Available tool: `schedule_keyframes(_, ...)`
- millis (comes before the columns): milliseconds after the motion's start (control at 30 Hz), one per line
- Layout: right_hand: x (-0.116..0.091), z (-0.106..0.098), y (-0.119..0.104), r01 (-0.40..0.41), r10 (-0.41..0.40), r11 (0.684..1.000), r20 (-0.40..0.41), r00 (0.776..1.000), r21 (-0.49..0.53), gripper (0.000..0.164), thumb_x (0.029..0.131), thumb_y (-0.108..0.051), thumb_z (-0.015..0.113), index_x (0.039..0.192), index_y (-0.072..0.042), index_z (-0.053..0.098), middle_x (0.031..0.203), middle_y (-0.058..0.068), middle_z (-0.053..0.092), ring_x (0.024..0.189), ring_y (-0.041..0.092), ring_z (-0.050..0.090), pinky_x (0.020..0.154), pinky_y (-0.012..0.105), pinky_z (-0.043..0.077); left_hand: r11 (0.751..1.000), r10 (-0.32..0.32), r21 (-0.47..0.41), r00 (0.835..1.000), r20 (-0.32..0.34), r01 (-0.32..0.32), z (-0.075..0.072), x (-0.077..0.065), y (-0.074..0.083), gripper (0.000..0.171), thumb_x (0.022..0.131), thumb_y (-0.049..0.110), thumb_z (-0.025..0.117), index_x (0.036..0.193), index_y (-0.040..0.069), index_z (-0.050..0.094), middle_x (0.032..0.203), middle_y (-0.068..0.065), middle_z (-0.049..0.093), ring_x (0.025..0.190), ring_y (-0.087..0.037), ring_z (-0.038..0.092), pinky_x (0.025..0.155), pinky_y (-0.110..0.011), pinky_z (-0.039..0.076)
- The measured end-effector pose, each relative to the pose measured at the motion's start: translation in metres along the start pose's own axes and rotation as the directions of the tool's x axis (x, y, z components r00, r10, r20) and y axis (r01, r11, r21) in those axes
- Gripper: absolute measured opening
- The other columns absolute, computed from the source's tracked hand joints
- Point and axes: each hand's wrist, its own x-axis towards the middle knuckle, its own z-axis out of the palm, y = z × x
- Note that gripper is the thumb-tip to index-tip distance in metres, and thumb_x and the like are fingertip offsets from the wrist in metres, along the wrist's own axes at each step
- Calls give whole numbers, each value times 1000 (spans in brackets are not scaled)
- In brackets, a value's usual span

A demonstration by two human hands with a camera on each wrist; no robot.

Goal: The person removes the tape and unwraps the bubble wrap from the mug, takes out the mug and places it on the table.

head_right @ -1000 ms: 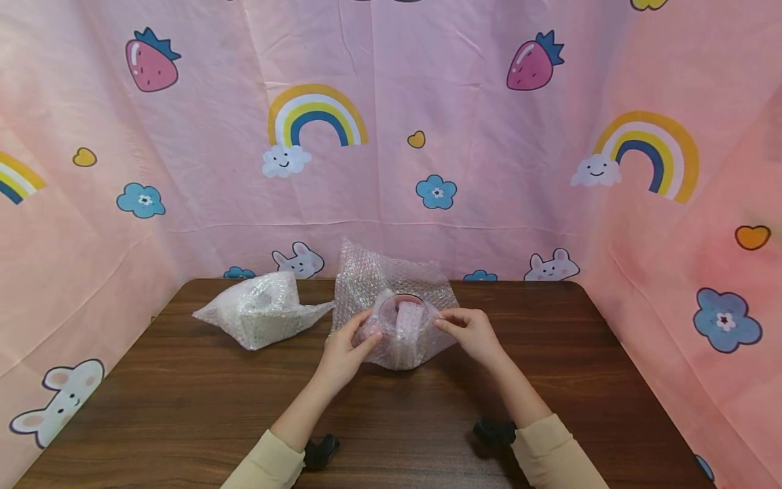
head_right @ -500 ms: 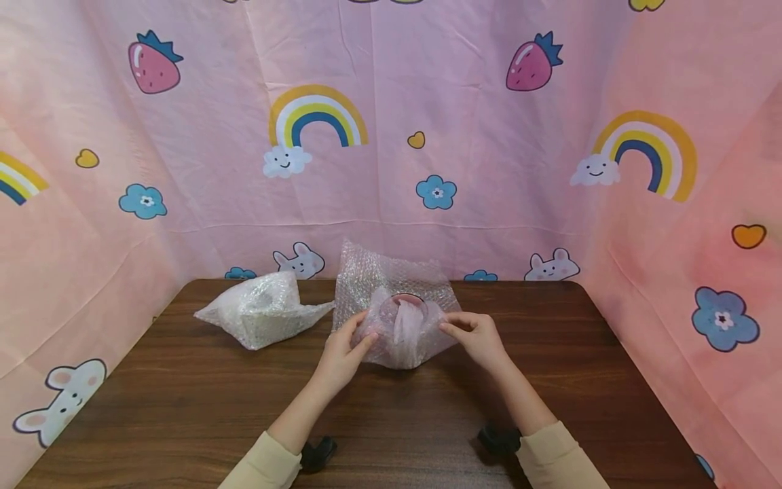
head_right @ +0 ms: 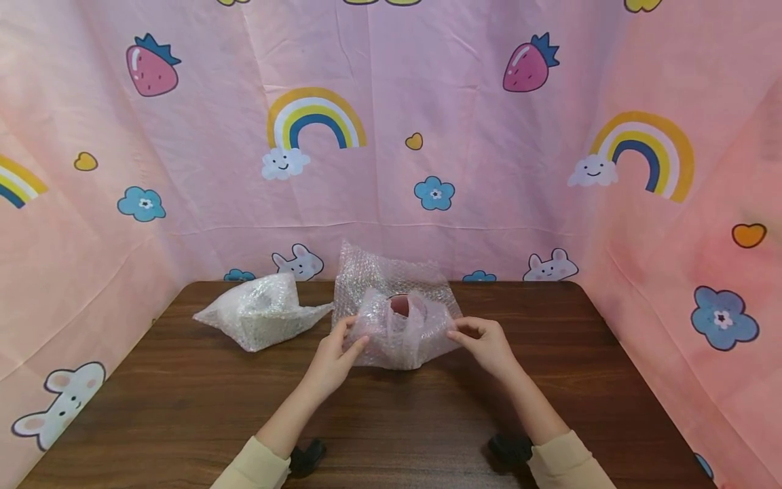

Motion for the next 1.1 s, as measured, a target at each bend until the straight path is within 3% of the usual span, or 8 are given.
schedule_keyframes(167, 0, -3, 26, 4, -4, 1000, 15, 1000, 1, 17, 87, -9, 72, 101, 1, 72, 98, 9, 70, 87, 10, 60, 70, 24, 50, 1000, 10, -13, 1000, 17, -10, -4, -2, -4, 45, 97, 32, 57, 130, 2, 46, 128, -28, 53, 120, -37, 50, 92, -53, 44)
schedule_keyframes(567, -12, -12, 29, 4, -2, 1000, 71, 997, -26, 17, 88, -13, 71, 102, -4, 70, 101, 7, 68, 91, 16, 58, 77, 31, 49, 997, 9, -79, 996, 87, -2, -12, -6, -10, 37, 96, 26, 60, 123, 7, 44, 123, -24, 58, 114, -30, 56, 89, -50, 47)
schedule_keyframes(733, -17, -17, 33, 21, -18, 999, 102, 995, -33, 21, 89, -12, 69, 107, -2, 68, 106, 4, 67, 97, 13, 58, 85, 41, 46, 995, -5, -96, 992, 122, 17, -15, -8, -14, 45, 94, 24, 63, 129, 6, 41, 127, -27, 55, 120, -36, 51, 94, -53, 43)
schedule_keyframes(833, -20, -20, 36, 60, -59, 998, 136, 989, -2, 22, 91, -8, 65, 111, 0, 66, 109, -1, 66, 101, 11, 58, 88, 40, 46, 989, -26, -137, 989, 146, 47, -18, -8, -16, 53, 93, 23, 66, 135, 6, 38, 130, -28, 53, 119, -41, 51, 93, -52, 44)
schedule_keyframes(967, -23, -26, 40, 117, -140, 985, 195, 971, 124, 24, 96, -1, 52, 116, 7, 61, 113, -3, 65, 102, 11, 60, 86, 29, 48, 977, -71, -187, 980, 185, 106, -24, -9, -17, 63, 92, 25, 66, 142, 8, 33, 133, -28, 50, 118, -45, 50, 92, -50, 45)
schedule_keyframes(1100, -24, -29, 39, 84, -129, 973, 208, 970, 215, 31, 101, -4, 40, 118, 15, 57, 115, -9, 65, 104, 7, 60, 89, 24, 46, 972, -88, -192, 969, 229, 134, -29, -11, -19, 65, 93, 28, 65, 145, 8, 30, 134, -28, 49, 119, -45, 49, 94, -50, 44)
